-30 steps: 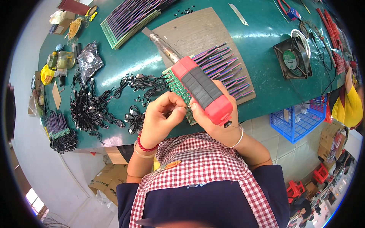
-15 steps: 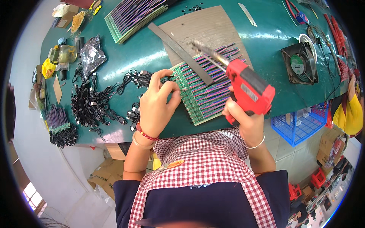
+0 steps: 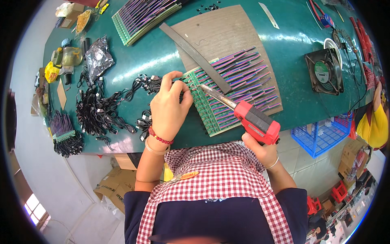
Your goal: The person solders wiring harnesses to LED circuit boards using a soldering iron and solder wire.
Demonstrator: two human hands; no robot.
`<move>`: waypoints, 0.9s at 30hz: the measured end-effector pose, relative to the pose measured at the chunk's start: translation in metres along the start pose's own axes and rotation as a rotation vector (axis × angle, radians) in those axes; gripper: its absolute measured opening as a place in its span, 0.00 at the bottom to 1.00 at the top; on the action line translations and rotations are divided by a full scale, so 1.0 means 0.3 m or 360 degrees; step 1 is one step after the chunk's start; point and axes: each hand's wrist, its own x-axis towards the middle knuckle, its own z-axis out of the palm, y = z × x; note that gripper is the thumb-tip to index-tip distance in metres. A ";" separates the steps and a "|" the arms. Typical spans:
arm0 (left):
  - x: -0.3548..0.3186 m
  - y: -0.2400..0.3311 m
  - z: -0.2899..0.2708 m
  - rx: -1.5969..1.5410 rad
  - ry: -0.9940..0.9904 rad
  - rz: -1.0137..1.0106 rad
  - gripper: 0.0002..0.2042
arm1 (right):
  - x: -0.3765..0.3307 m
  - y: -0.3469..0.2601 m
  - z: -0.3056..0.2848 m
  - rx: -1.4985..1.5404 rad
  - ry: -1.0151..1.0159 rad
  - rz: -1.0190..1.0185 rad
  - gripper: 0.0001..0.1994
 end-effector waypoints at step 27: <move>0.005 0.016 -0.001 0.0061 -0.0024 -0.0047 0.04 | -0.029 0.028 -0.029 -0.0383 -0.0078 -0.0219 0.17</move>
